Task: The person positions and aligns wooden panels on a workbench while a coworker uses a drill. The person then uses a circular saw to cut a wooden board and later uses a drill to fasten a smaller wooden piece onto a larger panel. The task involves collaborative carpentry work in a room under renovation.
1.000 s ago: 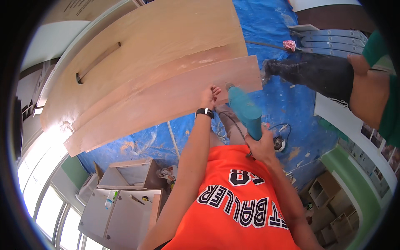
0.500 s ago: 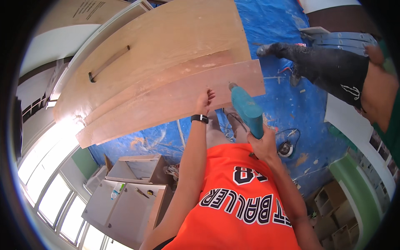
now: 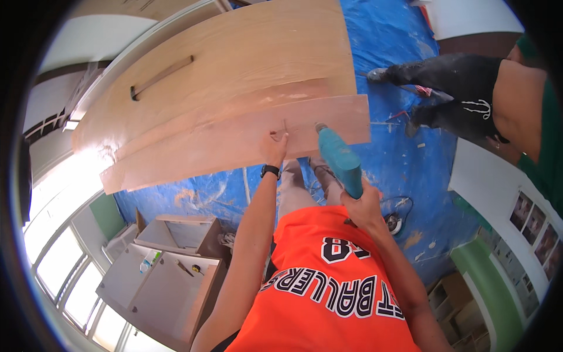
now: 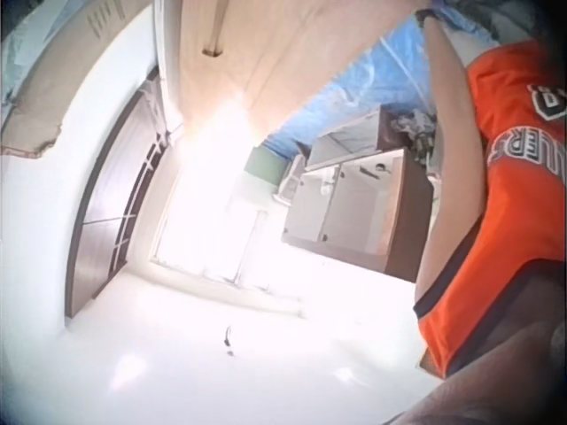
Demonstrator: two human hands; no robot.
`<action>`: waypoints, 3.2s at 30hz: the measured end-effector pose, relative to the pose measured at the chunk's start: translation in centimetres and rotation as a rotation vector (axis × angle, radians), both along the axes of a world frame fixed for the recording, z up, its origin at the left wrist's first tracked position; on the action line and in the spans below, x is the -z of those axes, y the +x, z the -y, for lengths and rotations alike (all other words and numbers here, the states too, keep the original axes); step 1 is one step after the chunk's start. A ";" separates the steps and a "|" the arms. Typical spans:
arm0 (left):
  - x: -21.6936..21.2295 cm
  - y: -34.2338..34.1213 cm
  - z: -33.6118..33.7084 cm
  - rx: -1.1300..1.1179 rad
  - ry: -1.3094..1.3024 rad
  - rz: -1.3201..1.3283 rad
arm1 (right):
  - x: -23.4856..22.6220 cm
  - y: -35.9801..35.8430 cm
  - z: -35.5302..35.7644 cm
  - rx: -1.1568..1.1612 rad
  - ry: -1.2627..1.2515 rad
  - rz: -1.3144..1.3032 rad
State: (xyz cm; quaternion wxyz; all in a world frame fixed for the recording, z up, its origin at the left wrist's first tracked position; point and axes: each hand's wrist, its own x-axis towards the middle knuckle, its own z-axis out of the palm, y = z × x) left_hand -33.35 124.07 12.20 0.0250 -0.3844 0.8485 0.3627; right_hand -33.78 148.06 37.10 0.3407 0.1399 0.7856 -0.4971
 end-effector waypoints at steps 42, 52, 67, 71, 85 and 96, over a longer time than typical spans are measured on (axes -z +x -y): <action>-20.7 39.2 57.4 -1.110 1.577 -1.213 | -2.2 32.2 69.4 -0.754 -0.369 -0.101; -17.4 36.0 74.9 -0.988 1.730 -0.867 | -0.1 29.1 86.7 -0.717 -0.255 -0.004; -9.8 36.4 82.6 -0.563 1.884 -0.007 | 3.6 36.5 96.5 -0.160 0.144 -0.054; -8.0 39.9 84.0 -0.545 1.903 0.173 | 4.6 40.4 99.3 0.145 0.119 0.158; -7.6 40.7 88.4 -0.473 1.949 0.165 | 6.0 43.8 98.8 -0.008 0.114 0.078; -6.0 36.9 90.0 -0.757 1.940 -0.110 | 9.1 38.1 101.9 -0.180 0.220 -0.025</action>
